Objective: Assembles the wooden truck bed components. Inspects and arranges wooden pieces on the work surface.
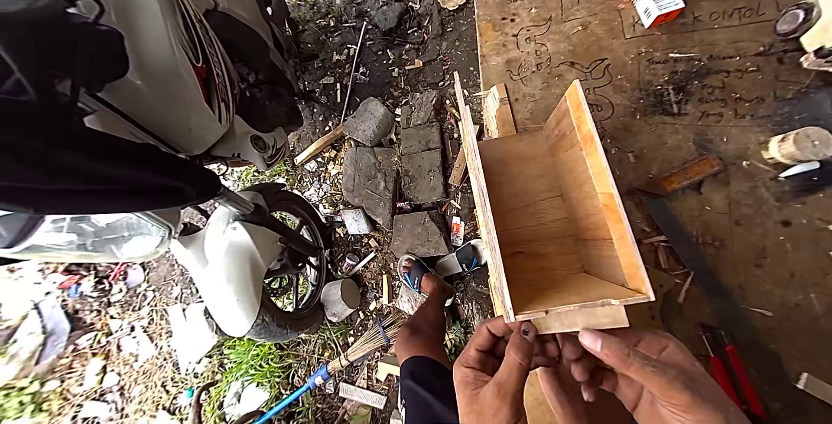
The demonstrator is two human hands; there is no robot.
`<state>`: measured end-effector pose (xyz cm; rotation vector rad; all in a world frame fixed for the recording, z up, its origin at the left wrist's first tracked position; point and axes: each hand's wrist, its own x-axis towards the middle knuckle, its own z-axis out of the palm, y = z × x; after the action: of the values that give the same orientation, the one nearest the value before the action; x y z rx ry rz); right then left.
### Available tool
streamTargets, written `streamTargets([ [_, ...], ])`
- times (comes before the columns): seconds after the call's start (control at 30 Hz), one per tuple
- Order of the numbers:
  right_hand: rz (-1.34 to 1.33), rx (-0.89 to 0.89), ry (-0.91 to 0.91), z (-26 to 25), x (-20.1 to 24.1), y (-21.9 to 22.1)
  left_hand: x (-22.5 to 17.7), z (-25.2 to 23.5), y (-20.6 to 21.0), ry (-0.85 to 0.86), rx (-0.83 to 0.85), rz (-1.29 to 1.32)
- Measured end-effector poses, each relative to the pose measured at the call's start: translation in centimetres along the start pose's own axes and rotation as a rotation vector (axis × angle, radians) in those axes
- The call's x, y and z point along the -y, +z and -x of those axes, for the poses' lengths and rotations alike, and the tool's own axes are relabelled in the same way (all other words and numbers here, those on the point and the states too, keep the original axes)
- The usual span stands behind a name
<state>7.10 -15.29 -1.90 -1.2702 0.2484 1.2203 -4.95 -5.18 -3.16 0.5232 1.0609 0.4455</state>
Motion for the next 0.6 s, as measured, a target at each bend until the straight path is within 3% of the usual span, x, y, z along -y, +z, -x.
streamTargets([
  [0.43, 0.022, -0.072, 0.003, 0.0, 0.5, 0.7, 0.2, 0.0, -0.7, 0.049, 0.024, -0.071],
  [0.5, 0.019, -0.081, 0.007, 0.0, 0.6, 0.7, 0.0, 0.2, -1.6, 0.164, 0.042, -0.209],
  [0.6, 0.016, -0.083, 0.006, -0.1, 0.6, 0.7, -0.3, -0.6, -4.7, 0.579, 0.077, -0.696],
])
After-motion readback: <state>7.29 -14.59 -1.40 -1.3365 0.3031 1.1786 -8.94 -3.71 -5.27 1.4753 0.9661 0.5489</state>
